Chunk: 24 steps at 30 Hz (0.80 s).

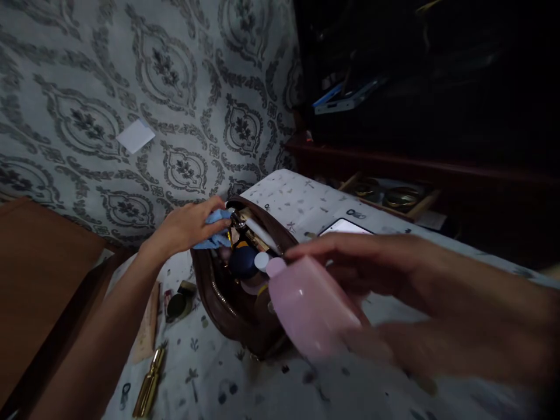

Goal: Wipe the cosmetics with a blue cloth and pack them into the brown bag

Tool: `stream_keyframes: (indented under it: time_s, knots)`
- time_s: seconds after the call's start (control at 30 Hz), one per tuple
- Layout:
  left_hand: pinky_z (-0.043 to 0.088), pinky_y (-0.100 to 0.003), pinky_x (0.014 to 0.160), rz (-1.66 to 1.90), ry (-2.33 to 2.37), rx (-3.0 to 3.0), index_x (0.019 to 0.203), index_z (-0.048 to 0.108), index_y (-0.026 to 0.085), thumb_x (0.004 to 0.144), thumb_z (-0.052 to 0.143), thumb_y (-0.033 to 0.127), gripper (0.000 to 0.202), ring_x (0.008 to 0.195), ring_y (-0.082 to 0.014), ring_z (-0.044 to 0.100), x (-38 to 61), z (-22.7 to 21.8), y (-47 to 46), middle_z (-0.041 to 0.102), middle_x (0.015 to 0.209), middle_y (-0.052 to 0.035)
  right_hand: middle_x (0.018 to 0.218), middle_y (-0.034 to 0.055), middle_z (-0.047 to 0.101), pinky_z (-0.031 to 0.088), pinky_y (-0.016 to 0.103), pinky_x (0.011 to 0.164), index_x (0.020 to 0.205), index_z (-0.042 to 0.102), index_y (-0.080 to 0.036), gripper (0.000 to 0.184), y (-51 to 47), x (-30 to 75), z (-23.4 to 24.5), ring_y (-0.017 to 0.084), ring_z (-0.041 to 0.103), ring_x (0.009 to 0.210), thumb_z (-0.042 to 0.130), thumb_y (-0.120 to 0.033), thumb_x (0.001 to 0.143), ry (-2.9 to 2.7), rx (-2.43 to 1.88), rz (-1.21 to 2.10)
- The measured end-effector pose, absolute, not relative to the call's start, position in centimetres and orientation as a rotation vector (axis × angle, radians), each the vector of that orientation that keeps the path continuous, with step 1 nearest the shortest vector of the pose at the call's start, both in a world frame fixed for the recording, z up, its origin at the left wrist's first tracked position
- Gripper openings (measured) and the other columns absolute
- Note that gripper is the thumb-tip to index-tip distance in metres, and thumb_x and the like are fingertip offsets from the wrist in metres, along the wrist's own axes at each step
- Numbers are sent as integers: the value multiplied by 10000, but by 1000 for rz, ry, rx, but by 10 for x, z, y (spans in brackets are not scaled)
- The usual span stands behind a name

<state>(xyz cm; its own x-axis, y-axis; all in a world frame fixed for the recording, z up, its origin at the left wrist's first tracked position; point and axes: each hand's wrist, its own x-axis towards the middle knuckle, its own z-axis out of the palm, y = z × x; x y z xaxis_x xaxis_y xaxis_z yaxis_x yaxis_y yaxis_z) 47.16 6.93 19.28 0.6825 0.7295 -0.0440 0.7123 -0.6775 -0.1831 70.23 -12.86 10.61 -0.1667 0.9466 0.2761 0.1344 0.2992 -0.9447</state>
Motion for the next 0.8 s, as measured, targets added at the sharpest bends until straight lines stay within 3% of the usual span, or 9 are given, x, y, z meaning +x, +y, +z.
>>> stream_keyframes:
  time_s: [0.1, 0.3, 0.5, 0.67, 0.8]
  knots:
    - [483, -367, 810, 93, -1199, -2844, 1271, 531, 253, 946, 375, 644, 531, 899, -279, 668, 463, 189, 73, 717, 1024, -50, 971, 51, 732, 630, 301, 600, 1172, 632, -273, 437, -103, 703, 126, 226, 728, 805, 767, -398, 777, -1443, -985, 1011]
    - [478, -410, 833, 49, -1216, -2797, 1283, 503, 213, 962, 355, 607, 530, 966, -335, 670, 457, 186, 71, 706, 1088, -102, 989, 32, 664, 606, 371, 710, 1093, 570, -232, 523, -41, 688, 137, 263, 685, 918, 857, -357, 674, -1415, -1081, 647]
    - [490, -397, 876, -89, -1234, -2839, 1261, 553, 189, 899, 460, 628, 577, 1006, -314, 659, 453, 182, 77, 719, 1099, -98, 956, 61, 631, 602, 380, 706, 1116, 489, -198, 441, 5, 648, 143, 208, 683, 796, 762, -360, 811, -1228, -998, 990]
    - [483, -372, 822, 14, -1267, -2839, 1003, 669, 198, 900, 430, 635, 509, 899, -295, 660, 453, 183, 77, 723, 947, -81, 1144, 103, 589, 622, 319, 731, 1112, 431, -204, 355, 24, 620, 148, 175, 686, 890, 670, -358, 899, -1043, -959, 1115]
    - [474, -336, 779, 19, -1239, -2865, 1095, 678, 213, 879, 460, 613, 505, 848, -269, 656, 452, 187, 77, 722, 947, -51, 1143, 138, 606, 629, 310, 710, 1139, 394, -169, 376, 39, 613, 147, 184, 707, 873, 555, -462, 965, -1121, -1026, 1083]
